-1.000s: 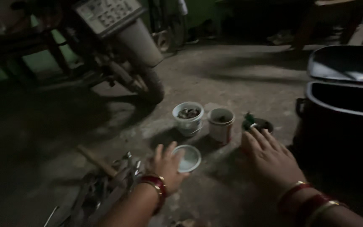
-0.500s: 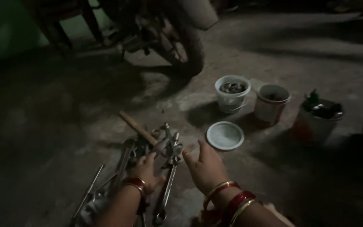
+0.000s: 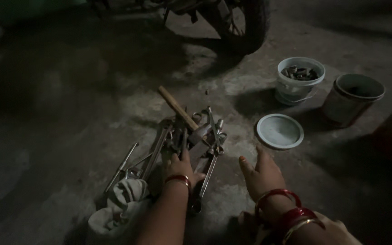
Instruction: The person organizes tools by picking up metal rods, wrenches, and hardware from the floor and placing them into a black storage box by hand.
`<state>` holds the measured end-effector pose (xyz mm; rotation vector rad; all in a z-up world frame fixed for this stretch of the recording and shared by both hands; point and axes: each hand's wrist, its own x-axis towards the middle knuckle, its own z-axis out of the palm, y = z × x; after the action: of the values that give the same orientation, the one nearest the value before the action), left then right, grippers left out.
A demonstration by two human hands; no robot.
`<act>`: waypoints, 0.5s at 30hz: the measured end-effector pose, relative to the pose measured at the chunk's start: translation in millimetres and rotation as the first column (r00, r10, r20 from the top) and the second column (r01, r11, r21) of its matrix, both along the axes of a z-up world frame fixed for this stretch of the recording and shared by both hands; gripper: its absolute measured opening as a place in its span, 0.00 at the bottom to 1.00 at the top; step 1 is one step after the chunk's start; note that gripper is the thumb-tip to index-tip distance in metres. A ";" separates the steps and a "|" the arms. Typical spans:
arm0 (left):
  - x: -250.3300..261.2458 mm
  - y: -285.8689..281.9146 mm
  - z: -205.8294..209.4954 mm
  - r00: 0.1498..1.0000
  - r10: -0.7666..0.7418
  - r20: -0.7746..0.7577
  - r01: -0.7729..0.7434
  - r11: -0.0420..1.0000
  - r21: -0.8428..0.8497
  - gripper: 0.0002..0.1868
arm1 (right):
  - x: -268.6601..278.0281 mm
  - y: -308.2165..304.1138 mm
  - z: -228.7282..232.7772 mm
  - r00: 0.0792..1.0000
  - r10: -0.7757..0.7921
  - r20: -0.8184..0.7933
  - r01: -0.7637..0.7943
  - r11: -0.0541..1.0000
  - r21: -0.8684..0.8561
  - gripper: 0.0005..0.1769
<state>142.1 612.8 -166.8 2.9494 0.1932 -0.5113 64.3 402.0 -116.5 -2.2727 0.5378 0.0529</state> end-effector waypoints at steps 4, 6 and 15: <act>-15.2 -18.4 45.3 0.996 0.045 -0.073 -0.041 0.998 0.047 0.73 | 3.8 -3.6 -9.6 0.999 -0.025 0.042 0.026 1.000 -0.015 0.41; -16.5 -23.7 47.7 0.994 0.074 -0.081 -0.071 0.996 0.050 0.76 | 6.2 -8.1 -13.0 0.998 -0.057 -0.009 0.057 0.998 0.004 0.40; 9.9 -39.5 5.3 0.979 0.187 0.076 -0.179 0.979 -0.101 0.56 | 8.0 -19.1 -19.4 0.985 -0.171 0.024 0.157 0.945 0.288 0.36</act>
<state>152.0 573.4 -161.5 2.8176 0.4154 -0.3587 72.3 382.9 -135.9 -1.9368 0.6489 -0.0079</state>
